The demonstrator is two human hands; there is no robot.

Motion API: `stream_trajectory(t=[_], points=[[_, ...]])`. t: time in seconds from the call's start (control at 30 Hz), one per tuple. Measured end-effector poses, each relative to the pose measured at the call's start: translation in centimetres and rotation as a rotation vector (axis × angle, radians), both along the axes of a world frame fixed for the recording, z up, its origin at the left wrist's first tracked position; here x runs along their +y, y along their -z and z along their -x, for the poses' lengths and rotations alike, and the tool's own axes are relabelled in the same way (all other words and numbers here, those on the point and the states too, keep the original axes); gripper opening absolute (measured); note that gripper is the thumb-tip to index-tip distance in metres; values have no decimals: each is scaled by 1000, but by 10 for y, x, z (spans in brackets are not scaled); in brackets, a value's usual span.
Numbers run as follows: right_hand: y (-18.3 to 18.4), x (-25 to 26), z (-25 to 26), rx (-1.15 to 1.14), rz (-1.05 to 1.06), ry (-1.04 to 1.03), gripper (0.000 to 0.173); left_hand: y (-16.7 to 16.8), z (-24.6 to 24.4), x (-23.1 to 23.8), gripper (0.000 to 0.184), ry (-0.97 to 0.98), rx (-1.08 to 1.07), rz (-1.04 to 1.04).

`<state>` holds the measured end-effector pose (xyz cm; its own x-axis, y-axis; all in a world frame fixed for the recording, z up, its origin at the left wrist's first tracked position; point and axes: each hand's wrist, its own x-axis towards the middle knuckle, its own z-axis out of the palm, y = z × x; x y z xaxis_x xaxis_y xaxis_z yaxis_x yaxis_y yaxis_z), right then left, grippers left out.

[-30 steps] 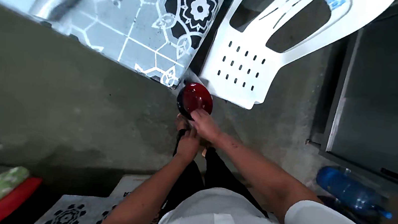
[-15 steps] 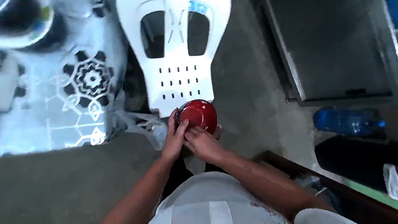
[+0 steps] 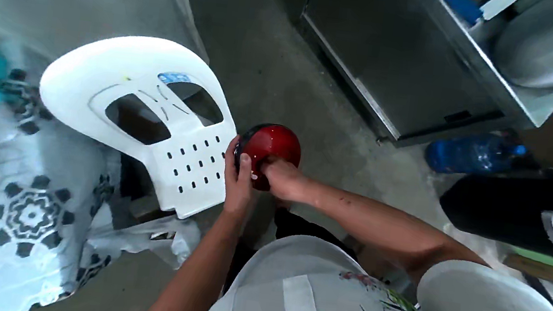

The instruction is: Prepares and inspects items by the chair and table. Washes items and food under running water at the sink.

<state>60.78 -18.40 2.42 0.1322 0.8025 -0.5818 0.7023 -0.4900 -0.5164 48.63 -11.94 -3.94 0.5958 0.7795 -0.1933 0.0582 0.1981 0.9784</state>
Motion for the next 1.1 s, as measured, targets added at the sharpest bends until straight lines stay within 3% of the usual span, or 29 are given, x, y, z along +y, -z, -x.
stream_trajectory(t=[0.07,0.17,0.23,0.4,0.6,0.77,0.87,0.97,1.1], points=[[-8,1,-14,109,-147,97,26,6,-6,4,74,33,-73,79],[-10,8,-24,-31,-471,212,33,-3,-9,5,83,119,-148,151],[-2,9,-14,-16,-607,144,22,-12,-7,8,90,161,-162,148],[-1,5,16,45,-434,-253,18,-19,34,41,68,232,-130,-113],[-4,37,91,-91,-849,-250,14,-33,106,54,63,179,-141,-232],[3,51,142,-136,-548,-527,11,-30,186,68,57,70,-41,-290],[1,63,173,-237,-654,-381,21,-24,224,68,63,-17,-47,-335],[13,75,210,-321,-613,-226,24,-23,251,68,72,-122,-9,-409],[25,78,263,-113,-452,-245,21,-19,278,69,71,-238,71,-357]])
